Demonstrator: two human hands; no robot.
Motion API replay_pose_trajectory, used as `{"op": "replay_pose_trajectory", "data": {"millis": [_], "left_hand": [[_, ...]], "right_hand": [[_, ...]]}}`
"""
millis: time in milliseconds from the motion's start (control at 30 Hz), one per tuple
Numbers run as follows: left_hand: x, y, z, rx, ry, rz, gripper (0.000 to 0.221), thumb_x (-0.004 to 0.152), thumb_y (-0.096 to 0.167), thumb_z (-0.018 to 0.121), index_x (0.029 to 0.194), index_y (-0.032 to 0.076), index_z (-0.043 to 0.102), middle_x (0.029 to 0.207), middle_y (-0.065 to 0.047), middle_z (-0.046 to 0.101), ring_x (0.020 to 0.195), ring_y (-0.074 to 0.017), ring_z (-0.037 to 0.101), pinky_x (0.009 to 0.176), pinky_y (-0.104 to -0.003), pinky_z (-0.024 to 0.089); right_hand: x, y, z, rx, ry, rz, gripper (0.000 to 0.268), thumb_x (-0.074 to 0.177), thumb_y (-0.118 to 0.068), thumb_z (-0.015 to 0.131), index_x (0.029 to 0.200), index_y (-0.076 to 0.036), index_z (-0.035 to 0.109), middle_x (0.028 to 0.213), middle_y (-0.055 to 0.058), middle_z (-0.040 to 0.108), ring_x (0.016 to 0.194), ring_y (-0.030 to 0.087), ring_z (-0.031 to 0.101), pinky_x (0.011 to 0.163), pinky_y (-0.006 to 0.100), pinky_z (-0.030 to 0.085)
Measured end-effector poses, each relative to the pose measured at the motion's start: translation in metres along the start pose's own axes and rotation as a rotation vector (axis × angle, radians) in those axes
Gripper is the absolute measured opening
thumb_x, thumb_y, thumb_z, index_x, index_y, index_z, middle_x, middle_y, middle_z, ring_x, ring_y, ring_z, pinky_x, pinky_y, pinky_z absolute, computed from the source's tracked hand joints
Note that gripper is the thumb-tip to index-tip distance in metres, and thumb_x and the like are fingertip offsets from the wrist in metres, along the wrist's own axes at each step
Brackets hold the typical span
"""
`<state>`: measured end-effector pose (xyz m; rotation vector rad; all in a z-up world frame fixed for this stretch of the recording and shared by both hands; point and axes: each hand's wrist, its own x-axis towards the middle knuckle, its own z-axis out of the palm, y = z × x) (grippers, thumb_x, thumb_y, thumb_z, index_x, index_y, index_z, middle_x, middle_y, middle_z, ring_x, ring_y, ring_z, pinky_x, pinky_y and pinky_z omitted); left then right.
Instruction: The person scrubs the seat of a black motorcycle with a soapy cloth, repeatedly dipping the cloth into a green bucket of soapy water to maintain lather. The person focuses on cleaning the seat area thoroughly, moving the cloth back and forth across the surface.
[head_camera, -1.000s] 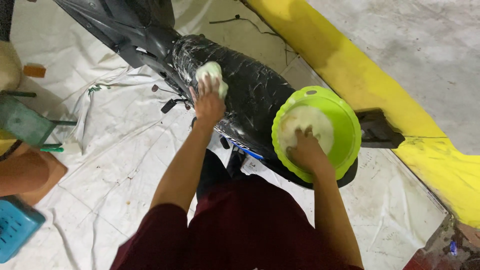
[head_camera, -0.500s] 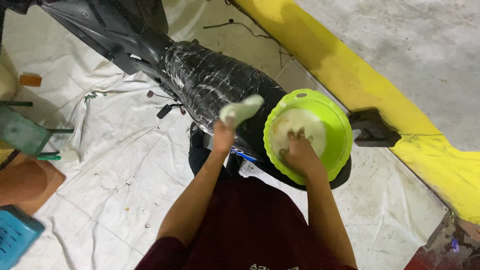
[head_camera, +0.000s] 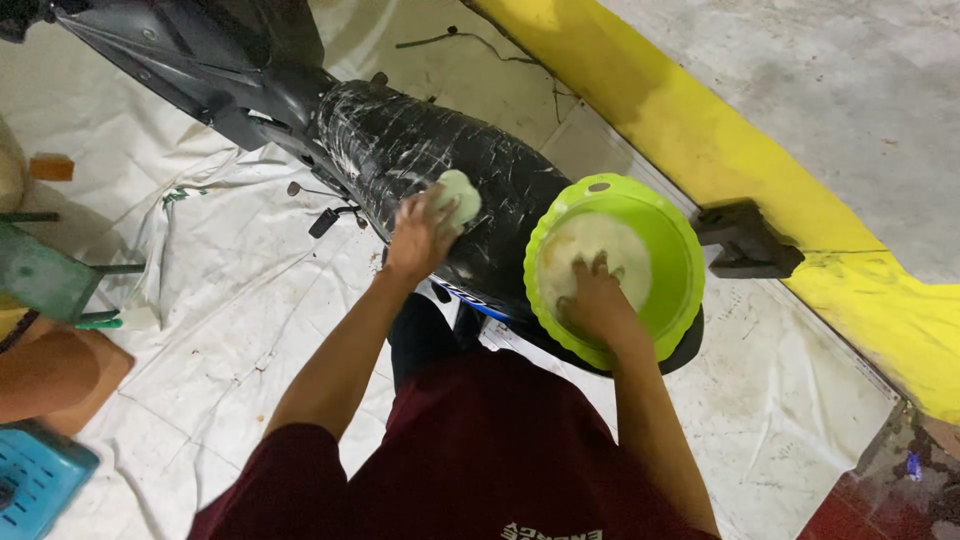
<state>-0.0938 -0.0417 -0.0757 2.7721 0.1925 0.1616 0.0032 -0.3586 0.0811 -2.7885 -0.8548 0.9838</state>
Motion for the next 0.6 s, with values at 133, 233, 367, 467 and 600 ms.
{"op": "replay_pose_trajectory", "data": {"millis": [133,233,367,467,600], "left_hand": [[0.019,0.055,-0.052,-0.024,-0.211,0.012,0.058,0.104,0.042,0.062,0.155,0.022,0.044,0.165,-0.018,0.028,0.137,-0.0477,0.038,0.107,-0.061,0.047],[0.034,0.077,-0.078,-0.059,-0.387,-0.091,0.064,0.102,0.052,0.049,0.159,0.028,0.032,0.169,-0.01,0.015,0.149,-0.0424,0.023,0.118,-0.061,0.029],[0.042,0.068,-0.044,0.011,-0.184,0.178,0.068,0.107,0.05,0.034,0.164,0.015,0.019,0.171,-0.01,0.012,0.158,-0.0333,0.01,0.127,-0.053,0.008],[0.06,0.05,-0.03,0.078,-0.188,0.245,0.068,0.105,0.045,0.037,0.161,0.011,0.021,0.169,-0.01,0.017,0.155,-0.0337,0.011,0.123,-0.053,0.007],[0.094,0.003,-0.084,0.487,-0.378,0.085,0.073,0.104,0.019,0.058,0.167,-0.003,0.03,0.168,-0.024,0.035,0.15,-0.0477,0.033,0.114,-0.054,0.031]], "right_hand": [[0.006,0.007,0.011,-0.087,-0.004,-0.035,0.083,0.084,-0.038,0.067,0.148,0.004,0.035,0.156,0.033,0.034,0.15,0.057,0.022,0.119,0.068,0.017],[-0.001,-0.004,-0.002,0.014,0.029,0.019,0.085,0.086,-0.038,0.068,0.153,0.004,0.033,0.153,0.048,0.022,0.141,0.065,0.024,0.121,0.064,0.019],[0.003,-0.004,0.001,0.035,0.0,0.061,0.087,0.083,-0.037,0.07,0.153,0.001,0.033,0.154,0.046,0.021,0.143,0.064,0.023,0.122,0.063,0.017],[0.005,-0.008,-0.001,0.008,-0.026,0.093,0.087,0.084,-0.037,0.07,0.154,0.0,0.033,0.155,0.046,0.019,0.142,0.065,0.024,0.122,0.062,0.017],[0.002,-0.016,-0.012,0.04,-0.039,0.123,0.086,0.084,-0.037,0.068,0.155,-0.001,0.033,0.156,0.046,0.019,0.138,0.067,0.028,0.121,0.061,0.022]]}}
